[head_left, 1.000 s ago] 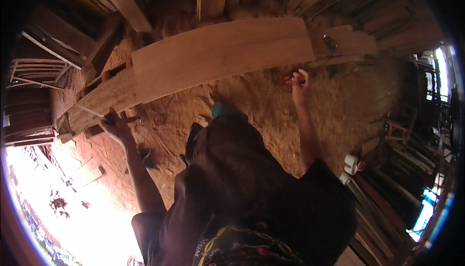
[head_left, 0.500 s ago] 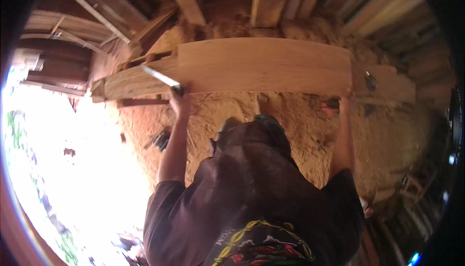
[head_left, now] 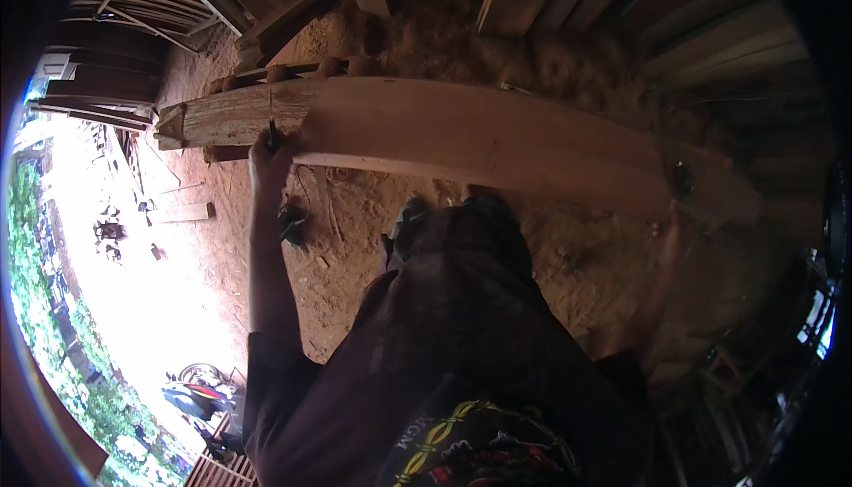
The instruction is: The person uses a try square and pencil to mark straight lines on several wooden planks. They repeatedly position the square, draw lines, and move the planks to continue marking.
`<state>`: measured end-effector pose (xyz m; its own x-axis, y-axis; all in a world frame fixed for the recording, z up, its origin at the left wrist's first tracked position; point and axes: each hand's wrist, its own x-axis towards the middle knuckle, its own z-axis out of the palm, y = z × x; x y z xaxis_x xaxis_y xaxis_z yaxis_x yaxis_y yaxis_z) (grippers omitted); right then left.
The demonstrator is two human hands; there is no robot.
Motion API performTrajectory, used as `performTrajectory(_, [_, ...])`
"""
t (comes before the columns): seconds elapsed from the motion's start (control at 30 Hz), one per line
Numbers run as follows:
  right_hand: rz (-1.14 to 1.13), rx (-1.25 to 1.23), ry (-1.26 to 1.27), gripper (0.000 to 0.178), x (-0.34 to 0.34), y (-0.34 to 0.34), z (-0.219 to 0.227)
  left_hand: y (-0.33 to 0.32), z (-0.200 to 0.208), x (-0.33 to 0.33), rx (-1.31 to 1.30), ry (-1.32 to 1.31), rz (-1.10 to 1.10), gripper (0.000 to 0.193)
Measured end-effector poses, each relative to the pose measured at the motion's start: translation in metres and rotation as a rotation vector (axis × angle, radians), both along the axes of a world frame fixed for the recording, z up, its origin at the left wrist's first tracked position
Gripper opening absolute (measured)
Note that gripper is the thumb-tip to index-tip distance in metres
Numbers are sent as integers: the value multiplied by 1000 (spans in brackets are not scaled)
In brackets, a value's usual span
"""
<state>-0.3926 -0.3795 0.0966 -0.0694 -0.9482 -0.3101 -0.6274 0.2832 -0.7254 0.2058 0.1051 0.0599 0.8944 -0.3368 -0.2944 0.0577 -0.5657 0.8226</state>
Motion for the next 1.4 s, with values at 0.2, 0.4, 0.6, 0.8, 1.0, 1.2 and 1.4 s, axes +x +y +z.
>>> performTrajectory(0.2, [9, -226, 97, 58, 41, -89, 5, -61, 36, 50, -148, 17, -65, 42])
performTrajectory(0.4, [125, -255, 659, 88, 116, -150, 35, -138, 26, 93, -51, 52, 115, 83])
performTrajectory(0.6, [84, -248, 575, 83, 142, -143, 57, -150, 0, 127, -162, 42, 65, 84])
performTrajectory(0.8, [92, -207, 515, 80, 137, -135, 58, -142, 6, 115, -118, 25, 128, 71])
performTrajectory(1.0, [46, -303, 541, 81, 113, -128, 36, -129, 26, 73, -157, 47, 179, 68])
performTrajectory(1.2, [-46, -177, 89, 58, 42, -73, 2, -38, 4, 51, -35, 135, 21, 70])
performTrajectory(1.4, [-75, 97, -132, 63, -45, 22, -76, 37, -103, -66, -98, -166, 118, 16])
